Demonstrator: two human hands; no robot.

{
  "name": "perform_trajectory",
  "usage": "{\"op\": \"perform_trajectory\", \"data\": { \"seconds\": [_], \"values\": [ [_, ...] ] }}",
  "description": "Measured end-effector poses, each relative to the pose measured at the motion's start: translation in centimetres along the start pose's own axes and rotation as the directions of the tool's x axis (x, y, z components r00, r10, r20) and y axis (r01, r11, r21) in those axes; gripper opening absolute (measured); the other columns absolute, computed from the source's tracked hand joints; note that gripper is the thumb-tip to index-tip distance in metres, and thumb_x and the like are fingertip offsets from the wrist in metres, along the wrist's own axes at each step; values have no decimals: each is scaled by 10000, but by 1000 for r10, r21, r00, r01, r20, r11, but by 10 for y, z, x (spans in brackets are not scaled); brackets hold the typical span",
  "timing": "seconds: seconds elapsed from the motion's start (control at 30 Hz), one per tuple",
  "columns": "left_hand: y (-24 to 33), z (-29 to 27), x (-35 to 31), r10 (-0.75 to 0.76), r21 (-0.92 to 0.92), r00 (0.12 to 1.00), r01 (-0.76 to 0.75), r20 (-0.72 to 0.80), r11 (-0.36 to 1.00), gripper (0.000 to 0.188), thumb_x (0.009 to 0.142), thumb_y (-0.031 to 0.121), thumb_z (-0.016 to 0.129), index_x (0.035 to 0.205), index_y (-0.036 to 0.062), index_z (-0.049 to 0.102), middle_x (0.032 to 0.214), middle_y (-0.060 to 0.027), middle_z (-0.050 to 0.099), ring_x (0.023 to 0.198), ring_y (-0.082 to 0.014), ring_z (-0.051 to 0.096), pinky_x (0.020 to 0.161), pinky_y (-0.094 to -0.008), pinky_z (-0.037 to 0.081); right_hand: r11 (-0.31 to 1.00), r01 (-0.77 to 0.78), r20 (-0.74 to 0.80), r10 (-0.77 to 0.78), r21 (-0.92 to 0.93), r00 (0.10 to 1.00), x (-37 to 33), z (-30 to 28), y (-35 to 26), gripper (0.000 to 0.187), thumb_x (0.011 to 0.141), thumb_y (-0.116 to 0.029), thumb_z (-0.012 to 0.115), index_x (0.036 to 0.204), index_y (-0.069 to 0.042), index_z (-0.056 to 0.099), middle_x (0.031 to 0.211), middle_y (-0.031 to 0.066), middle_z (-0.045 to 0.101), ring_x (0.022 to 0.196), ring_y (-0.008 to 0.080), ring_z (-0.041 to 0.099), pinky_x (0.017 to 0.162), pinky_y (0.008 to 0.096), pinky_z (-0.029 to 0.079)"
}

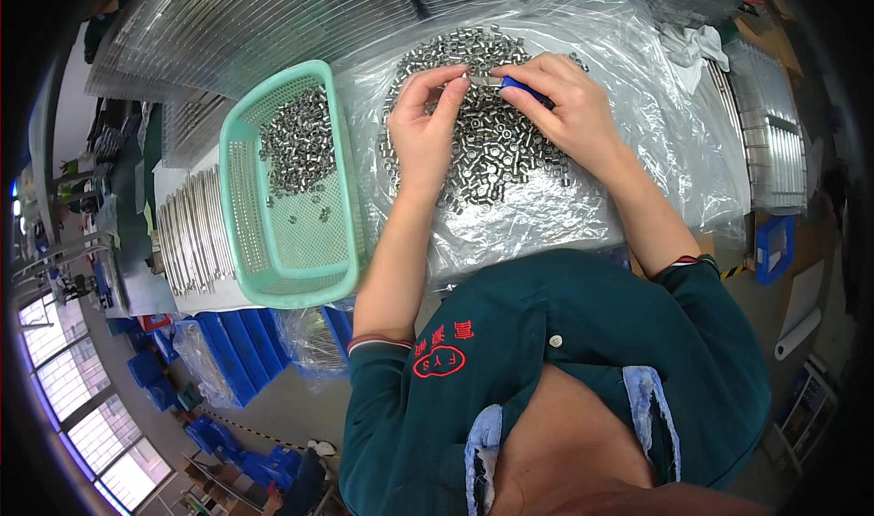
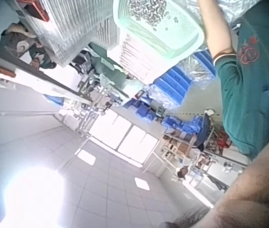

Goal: Using pliers to process or sort small metal components at a manufacturing workbench.

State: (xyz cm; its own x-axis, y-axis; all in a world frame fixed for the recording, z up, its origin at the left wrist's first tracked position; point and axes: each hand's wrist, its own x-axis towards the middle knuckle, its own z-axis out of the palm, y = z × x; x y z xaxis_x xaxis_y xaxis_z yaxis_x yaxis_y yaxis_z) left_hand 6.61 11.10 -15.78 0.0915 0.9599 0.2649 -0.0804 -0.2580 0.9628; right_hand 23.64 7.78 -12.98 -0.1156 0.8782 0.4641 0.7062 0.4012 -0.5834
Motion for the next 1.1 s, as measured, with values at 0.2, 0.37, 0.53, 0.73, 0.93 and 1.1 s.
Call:
{"op": "perform_trajectory", "data": {
  "seconds": [0.2, 0.37, 0.53, 0.73, 0.93, 1.1],
  "values": [
    [3, 1, 2, 38, 73, 999, -38, 1, 997, 138, 793, 112, 634, 896, 20, 641, 867, -43, 626, 818, -114, 561, 708, -231, 445, 978, 120, -130, -143, -168, 981, 1, 3, 7, 193, 735, -239, 644, 910, -159, 664, 737, -19, 561, 690, 145, 535, 582, 264, 437],
    [0, -3, 4, -256, -280, 961, 275, 104, 920, 169, 830, 142, 590, 962, 40, 619, 876, -58, 627, 828, -127, 570, 690, -232, 446, 975, 138, -145, -163, -171, 976, 2, 2, 7, 210, 727, -214, 651, 930, -161, 664, 754, -20, 572, 705, 149, 538, 602, 263, 441],
    [-1, -8, 6, -439, -590, 849, 522, 293, 615, 213, 860, 194, 550, 1025, 59, 560, 890, -45, 609, 834, -137, 574, 679, -243, 461, 930, -64, -135, 120, 362, 984, 1, 1, 3, 218, 772, -172, 634, 979, -108, 649, 765, 34, 575, 686, 118, 536, 615, 227, 430],
    [-1, -10, 6, -457, -626, 822, 560, 340, 543, 222, 867, 200, 539, 1043, 64, 544, 874, -42, 605, 843, -139, 570, 677, -247, 469, 656, -230, 54, 277, 719, 959, -4, 4, 6, 292, 902, -203, 477, 1130, -37, 555, 838, 4, 542, 702, 38, 480, 599, 159, 419],
    [2, -5, 6, -421, -494, 879, 474, 222, 729, 207, 860, 177, 550, 1027, 55, 565, 876, -41, 611, 831, -128, 571, 662, -232, 453, 331, -405, 270, 384, 852, 883, -2, 5, 2, 355, 919, -278, 436, 1093, 15, 535, 795, -18, 507, 609, 5, 424, 464, 130, 343],
    [2, 2, 0, -71, -82, 991, 80, 111, 993, 263, 806, 80, 596, 1067, 59, 571, 900, -46, 614, 853, -119, 563, 696, -229, 447, 68, -603, 547, 350, 795, 760, -4, 11, 4, 304, 883, -266, 511, 1003, 11, 545, 749, -18, 490, 513, -15, 359, 378, 115, 258]
  ]
}}
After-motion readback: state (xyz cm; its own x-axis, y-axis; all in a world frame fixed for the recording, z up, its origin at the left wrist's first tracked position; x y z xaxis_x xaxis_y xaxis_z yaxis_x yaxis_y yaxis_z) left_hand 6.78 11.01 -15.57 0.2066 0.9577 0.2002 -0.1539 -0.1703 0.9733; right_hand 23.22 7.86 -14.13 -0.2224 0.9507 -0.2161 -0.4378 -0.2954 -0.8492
